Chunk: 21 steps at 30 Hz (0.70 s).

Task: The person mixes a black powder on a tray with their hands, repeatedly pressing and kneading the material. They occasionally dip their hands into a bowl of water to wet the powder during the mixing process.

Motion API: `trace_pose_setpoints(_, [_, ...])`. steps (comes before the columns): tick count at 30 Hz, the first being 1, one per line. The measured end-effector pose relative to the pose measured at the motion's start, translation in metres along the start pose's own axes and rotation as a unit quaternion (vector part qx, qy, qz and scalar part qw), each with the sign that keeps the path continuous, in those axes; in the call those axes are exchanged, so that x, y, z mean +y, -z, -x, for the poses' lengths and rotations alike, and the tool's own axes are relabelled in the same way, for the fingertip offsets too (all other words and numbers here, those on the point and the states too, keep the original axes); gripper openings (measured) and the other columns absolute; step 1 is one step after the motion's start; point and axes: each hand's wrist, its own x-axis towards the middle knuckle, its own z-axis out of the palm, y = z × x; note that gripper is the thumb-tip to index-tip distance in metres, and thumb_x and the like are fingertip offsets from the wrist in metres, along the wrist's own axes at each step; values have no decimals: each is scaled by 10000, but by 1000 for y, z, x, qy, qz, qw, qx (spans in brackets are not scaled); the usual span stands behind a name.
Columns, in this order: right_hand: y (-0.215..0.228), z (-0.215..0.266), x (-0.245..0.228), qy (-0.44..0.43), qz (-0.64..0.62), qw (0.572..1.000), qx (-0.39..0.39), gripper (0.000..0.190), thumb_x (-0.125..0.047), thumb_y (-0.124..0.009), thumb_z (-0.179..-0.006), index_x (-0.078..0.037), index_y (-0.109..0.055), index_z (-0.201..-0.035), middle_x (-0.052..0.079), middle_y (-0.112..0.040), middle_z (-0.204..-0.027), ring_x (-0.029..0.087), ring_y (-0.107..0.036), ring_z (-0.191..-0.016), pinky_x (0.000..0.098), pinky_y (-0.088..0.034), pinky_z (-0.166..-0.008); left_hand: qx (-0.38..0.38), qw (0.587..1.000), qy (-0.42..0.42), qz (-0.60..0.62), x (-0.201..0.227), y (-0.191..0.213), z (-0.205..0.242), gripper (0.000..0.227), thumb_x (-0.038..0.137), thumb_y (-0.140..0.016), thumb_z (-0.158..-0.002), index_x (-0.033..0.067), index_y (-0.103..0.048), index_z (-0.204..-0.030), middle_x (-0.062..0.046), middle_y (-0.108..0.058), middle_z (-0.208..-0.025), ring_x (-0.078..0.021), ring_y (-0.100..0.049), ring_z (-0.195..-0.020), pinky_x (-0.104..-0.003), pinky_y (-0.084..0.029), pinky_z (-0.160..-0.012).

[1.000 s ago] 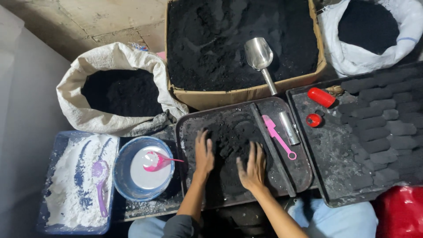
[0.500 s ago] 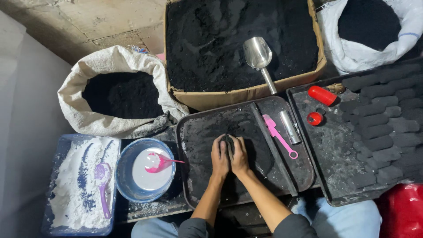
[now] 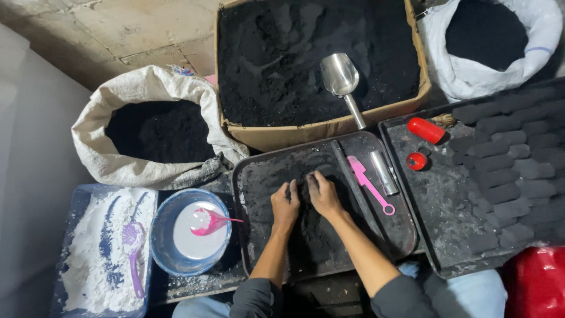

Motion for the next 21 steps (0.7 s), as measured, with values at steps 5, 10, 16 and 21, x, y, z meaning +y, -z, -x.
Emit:
trace_pose_setpoints(5, [21, 24, -6, 43, 29, 998, -32, 212, -35, -552, -764, -48, -574, -974, 160, -634, -872, 350, -598, -867, 427, -490, -736, -16, 999, -28, 23, 16, 12, 2, 75, 161, -600, -830, 106, -631, -789, -95, -637, -663, -270, -638, -653, -321, -506, -564])
trace_pose_setpoints(10, [21, 36, 38, 64, 65, 996, -7, 261, -8, -617, -647, 30, -578, -903, 228, -603, -694, 418, -591, -697, 464, -498, -582, -48, 998, -21, 39, 23, 22, 1, 90, 159, -626, -817, 73, -630, -843, -114, -644, -710, -305, -635, -694, -358, -513, -617])
trace_pose_setpoints(16, [18, 24, -3, -15, 136, 990, 43, 441, -374, -494, -849, -68, -487, -533, 133, -524, -431, 337, -557, -434, 372, -415, -373, -90, 995, 26, 18, 21, 29, -2, 342, 265, -577, -845, 76, -512, -568, -103, -480, -415, -241, -481, -393, -309, -399, -424])
trace_pose_setpoints(21, [33, 32, -43, -19, 69, 995, -63, 271, -337, -455, -868, -116, -602, -919, 102, -563, -884, 311, -552, -897, 380, -456, -760, -119, 990, 36, -65, 10, 31, 4, 511, 433, -421, -890, -31, -626, -960, -224, -639, -848, -336, -625, -827, -374, -511, -698])
